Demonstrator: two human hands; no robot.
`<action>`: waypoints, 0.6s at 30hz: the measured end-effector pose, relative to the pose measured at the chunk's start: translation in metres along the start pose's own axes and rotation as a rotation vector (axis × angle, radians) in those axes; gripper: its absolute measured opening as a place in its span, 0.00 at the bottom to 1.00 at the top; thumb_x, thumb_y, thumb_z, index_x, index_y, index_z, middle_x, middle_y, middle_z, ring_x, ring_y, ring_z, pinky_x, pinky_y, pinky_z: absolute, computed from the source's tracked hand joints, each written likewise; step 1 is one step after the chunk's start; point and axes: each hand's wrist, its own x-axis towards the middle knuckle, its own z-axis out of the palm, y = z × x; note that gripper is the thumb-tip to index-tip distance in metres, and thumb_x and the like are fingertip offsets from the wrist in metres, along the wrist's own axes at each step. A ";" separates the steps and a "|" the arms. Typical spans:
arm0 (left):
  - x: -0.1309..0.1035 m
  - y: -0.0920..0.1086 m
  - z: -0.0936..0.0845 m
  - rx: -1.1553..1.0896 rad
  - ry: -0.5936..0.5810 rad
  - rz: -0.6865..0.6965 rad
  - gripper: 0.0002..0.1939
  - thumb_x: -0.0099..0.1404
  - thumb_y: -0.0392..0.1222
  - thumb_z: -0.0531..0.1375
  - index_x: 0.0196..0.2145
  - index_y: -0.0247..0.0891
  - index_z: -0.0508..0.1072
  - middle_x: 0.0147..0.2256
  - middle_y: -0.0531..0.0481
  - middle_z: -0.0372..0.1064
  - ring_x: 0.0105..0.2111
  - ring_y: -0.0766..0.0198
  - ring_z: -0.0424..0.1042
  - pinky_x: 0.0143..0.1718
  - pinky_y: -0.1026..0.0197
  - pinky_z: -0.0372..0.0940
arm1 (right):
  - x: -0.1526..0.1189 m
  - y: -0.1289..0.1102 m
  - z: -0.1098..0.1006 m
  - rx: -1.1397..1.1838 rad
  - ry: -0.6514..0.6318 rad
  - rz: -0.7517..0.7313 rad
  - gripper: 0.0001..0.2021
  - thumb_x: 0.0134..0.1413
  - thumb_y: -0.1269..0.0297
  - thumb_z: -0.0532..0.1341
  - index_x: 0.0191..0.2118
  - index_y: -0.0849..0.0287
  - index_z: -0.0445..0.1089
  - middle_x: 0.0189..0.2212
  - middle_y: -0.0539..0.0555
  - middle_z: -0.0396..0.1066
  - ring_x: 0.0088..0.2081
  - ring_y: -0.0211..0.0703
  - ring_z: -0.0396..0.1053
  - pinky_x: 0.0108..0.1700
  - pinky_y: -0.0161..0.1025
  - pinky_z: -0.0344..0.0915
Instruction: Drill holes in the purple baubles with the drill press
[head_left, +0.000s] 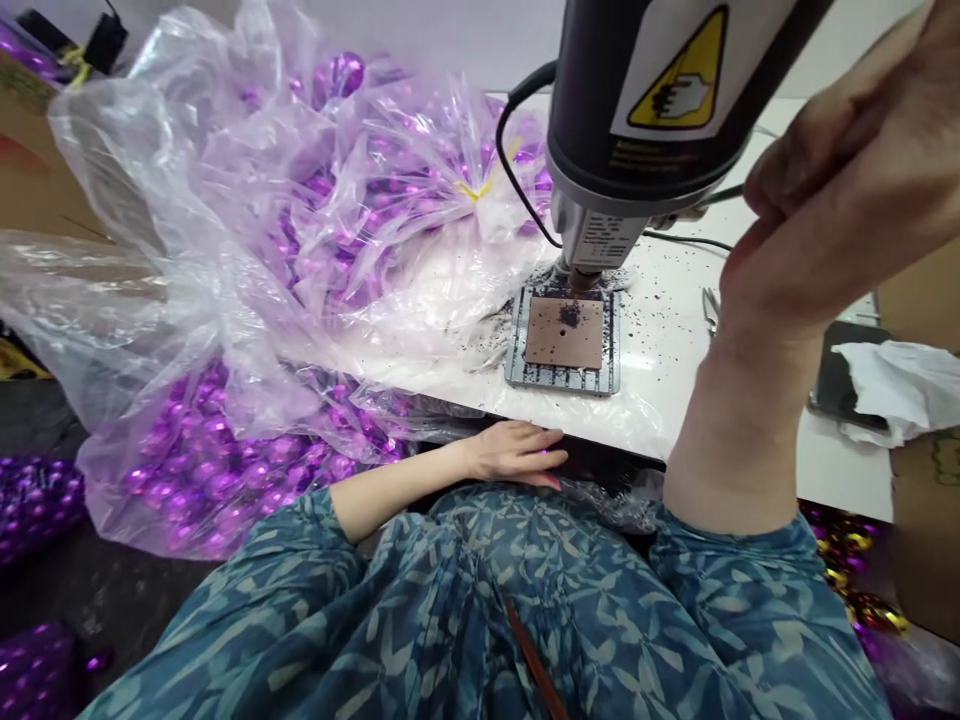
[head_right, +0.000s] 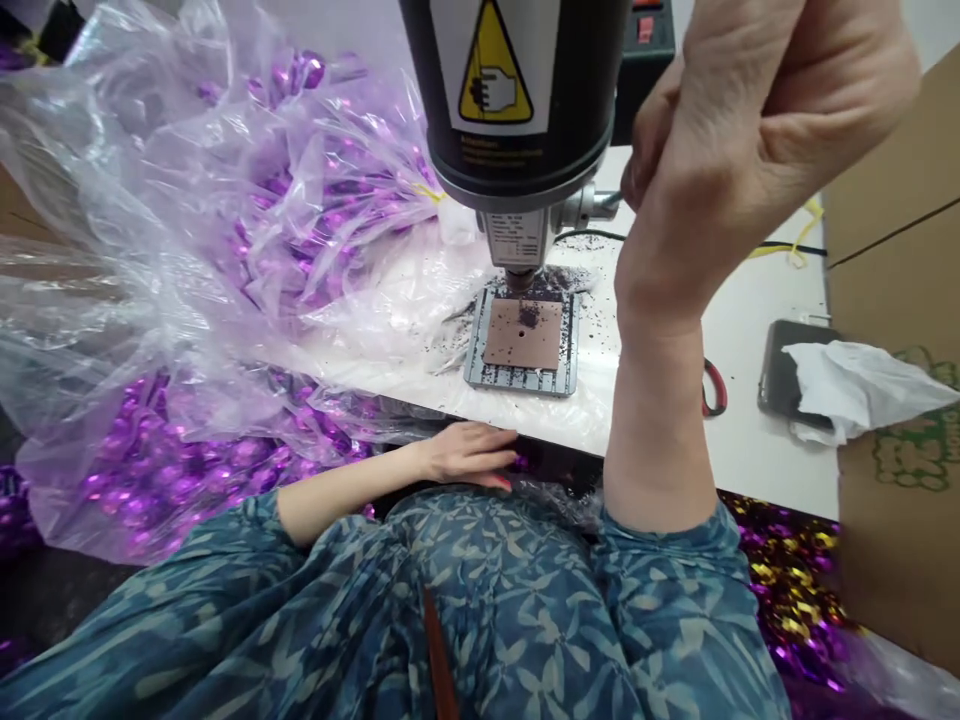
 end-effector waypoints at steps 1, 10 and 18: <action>0.007 -0.007 -0.014 -0.038 0.108 -0.015 0.17 0.71 0.64 0.73 0.53 0.61 0.82 0.50 0.50 0.88 0.43 0.48 0.89 0.43 0.45 0.86 | 0.000 0.003 0.000 0.038 0.023 -0.036 0.26 0.70 0.70 0.60 0.21 0.56 0.48 0.17 0.47 0.50 0.18 0.25 0.55 0.28 0.34 0.45; 0.095 -0.166 -0.208 0.213 0.544 -0.619 0.03 0.72 0.39 0.63 0.43 0.44 0.77 0.37 0.47 0.79 0.44 0.52 0.79 0.57 0.43 0.76 | 0.006 0.017 0.003 0.079 0.051 -0.139 0.24 0.70 0.71 0.60 0.22 0.56 0.52 0.15 0.45 0.47 0.17 0.28 0.50 0.27 0.38 0.39; 0.118 -0.230 -0.268 0.413 0.517 -0.642 0.08 0.61 0.45 0.71 0.33 0.48 0.75 0.44 0.41 0.79 0.75 0.35 0.56 0.79 0.22 0.38 | -0.004 0.006 0.004 0.133 0.001 -0.195 0.24 0.67 0.62 0.64 0.24 0.59 0.52 0.15 0.45 0.51 0.17 0.25 0.52 0.28 0.35 0.43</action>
